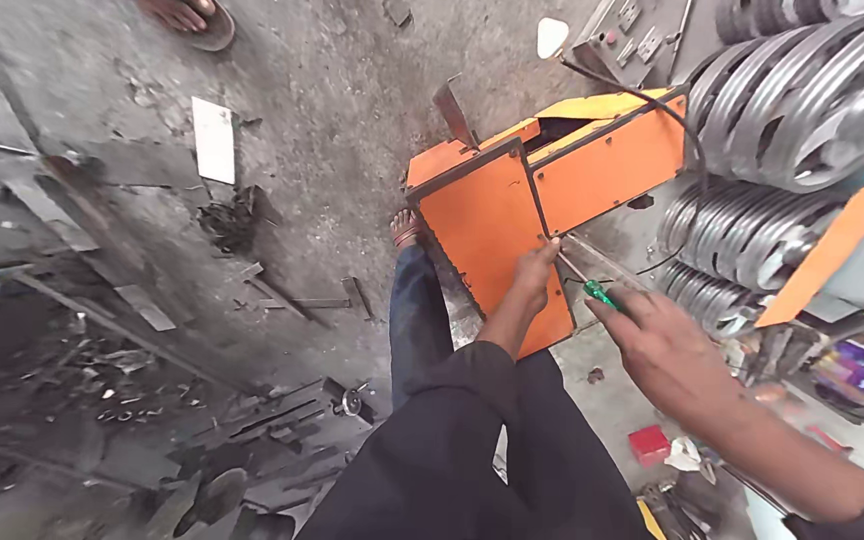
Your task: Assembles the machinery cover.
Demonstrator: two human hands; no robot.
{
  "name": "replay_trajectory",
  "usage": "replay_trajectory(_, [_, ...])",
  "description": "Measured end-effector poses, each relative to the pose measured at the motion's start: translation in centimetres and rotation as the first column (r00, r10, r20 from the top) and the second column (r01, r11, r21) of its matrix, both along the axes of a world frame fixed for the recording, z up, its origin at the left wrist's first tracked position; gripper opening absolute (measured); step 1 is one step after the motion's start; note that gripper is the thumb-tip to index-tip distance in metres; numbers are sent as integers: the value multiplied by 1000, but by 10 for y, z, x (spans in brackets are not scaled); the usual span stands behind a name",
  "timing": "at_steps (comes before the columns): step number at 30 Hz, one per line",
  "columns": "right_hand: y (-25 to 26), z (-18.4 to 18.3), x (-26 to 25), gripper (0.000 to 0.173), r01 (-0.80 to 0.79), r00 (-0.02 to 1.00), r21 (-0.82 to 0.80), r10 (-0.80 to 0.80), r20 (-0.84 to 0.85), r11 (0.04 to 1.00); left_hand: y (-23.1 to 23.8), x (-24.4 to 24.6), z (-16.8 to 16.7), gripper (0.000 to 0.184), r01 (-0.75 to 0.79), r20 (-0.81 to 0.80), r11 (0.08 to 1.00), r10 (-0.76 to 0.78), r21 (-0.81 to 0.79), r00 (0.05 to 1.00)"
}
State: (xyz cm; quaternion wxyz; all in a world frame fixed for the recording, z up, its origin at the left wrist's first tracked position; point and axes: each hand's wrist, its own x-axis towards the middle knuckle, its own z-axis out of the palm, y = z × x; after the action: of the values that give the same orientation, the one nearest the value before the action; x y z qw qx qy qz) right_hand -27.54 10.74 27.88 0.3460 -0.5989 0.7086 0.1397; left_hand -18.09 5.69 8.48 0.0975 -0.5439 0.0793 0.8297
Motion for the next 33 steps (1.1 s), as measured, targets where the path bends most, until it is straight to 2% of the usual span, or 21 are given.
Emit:
replay_trajectory(6, [3,-3,1,40,-65,998,-28,65,-17,997,1,2,-1,50,-6,5,1000,6,-1,1000])
replay_trajectory(9, [-5,-8,-1,31,-23,996,20,25,-87,1000,-4,-2,3,52,-9,46,999,7,32,999])
replay_trajectory(10, [-11,-10,-1,38,42,987,94,-27,-156,995,-5,-3,6,54,-4,62,999,1,39,998])
replay_trajectory(12, [-26,-12,-9,52,282,935,253,-206,-288,925,-7,-6,11,57,23,73,999,-26,38,997])
replay_trajectory(14, [-37,-15,-26,56,536,839,337,-444,-314,774,-9,-12,13,57,35,81,999,-38,35,996])
replay_trajectory(15, [-36,-13,-29,52,593,804,348,-518,-290,726,-9,-13,15,55,37,93,999,-41,38,995])
replay_trajectory(16, [-33,-9,-27,46,588,808,337,-543,-226,735,-11,-17,16,52,23,113,999,-28,41,993])
replay_trajectory(17, [-28,-5,-22,45,538,841,308,-520,-146,784,-13,-21,15,49,6,137,999,-11,36,991])
replay_trajectory(19, [-14,7,-8,44,339,940,228,-336,-54,913,-12,-19,16,46,-18,161,999,13,31,987])
replay_trajectory(21, [-4,17,0,39,169,984,88,-163,-74,982,-12,-22,16,47,-28,183,1000,25,10,983])
replay_trajectory(23, [-1,16,5,38,150,979,36,-144,-143,988,-12,-24,18,50,-22,206,1000,22,-2,978])
replay_trajectory(26, [-12,7,15,46,352,920,112,-321,-226,929,-13,-23,20,60,-10,167,1000,9,1,986])
replay_trajectory(29, [-14,3,21,48,410,893,111,-374,-251,905,-15,-18,24,56,22,120,1000,-23,7,992])
replay_trajectory(31, [-12,1,12,46,304,927,146,-258,-271,941,-13,-21,19,52,63,125,998,-59,-25,990])
replay_trajectory(33, [-8,-4,1,42,104,966,230,-43,-254,968,-8,-27,14,48,130,154,990,-120,-56,981])
